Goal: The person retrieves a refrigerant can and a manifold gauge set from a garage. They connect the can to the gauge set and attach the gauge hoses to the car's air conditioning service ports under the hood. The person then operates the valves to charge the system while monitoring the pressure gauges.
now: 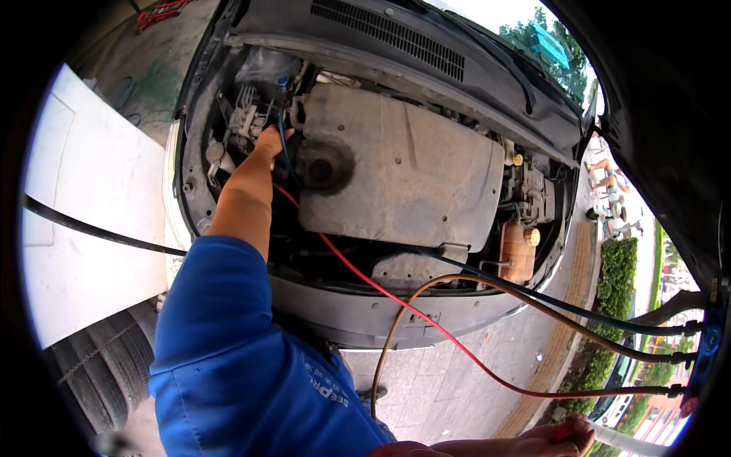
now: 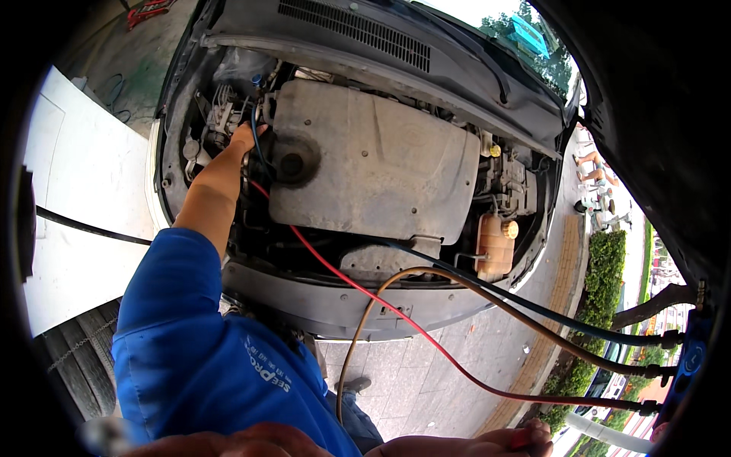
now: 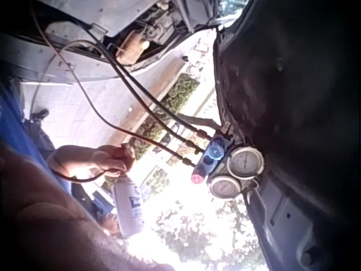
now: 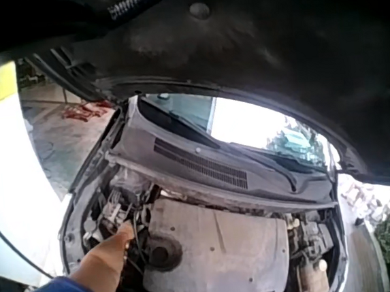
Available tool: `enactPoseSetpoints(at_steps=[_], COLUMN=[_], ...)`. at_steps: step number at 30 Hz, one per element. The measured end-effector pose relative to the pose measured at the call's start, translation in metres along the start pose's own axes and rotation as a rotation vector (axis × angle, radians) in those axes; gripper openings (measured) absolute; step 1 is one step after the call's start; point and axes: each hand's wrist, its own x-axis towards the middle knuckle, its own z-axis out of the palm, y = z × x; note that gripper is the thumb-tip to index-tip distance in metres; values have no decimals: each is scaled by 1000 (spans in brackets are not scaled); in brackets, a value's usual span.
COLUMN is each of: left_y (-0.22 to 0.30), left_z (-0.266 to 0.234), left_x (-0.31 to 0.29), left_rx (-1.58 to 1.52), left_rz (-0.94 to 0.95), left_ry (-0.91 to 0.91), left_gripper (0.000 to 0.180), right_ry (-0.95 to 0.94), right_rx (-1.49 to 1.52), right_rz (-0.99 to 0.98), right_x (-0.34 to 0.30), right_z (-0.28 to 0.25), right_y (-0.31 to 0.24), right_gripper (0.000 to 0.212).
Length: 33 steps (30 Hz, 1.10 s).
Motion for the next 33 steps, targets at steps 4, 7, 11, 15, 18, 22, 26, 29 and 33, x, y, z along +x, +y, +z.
enactPoseSetpoints(at_steps=[4, 7, 11, 15, 18, 22, 26, 29, 33], left_y=[8, 5, 12, 13, 15, 24, 10, 6, 61], left_z=[-15, -14, -15, -16, -16, -15, 1, 13, -23], left_x=[-16, -20, -20, -23, -26, -37, -39, -40, -56], left_rx=[91, 164, 175, 139, 128, 83, -51, -343, -771], left_rz=[41, 24, -37, -68, -74, -134, -224, -496, -574], left_ry=[-46, -43, -62, -59, -37, 27, 231, 548, 1022], left_gripper=[54, 49, 45, 44, 45, 45, 44, 45, 59], right_ry=[5, 6, -2, -3, -15, -11, -389, -592, -206], right_rx=[19, 27, 34, 38, 28, 64, 384, 872, 295], right_rz=[5, 11, 11, 2, 0, 26, -206, -429, -116], right_x=[0, 1, 1, 0, 0, -2, 16, 42, 7], right_z=[1, 2, 5, 6, 3, -1, 8, 2, 6], right_y=[2, 3, 3, 3, 4, 4, 9, 49, -12], right_gripper=[35, 34, 34, 35, 35, 36, 36, 37, 36])
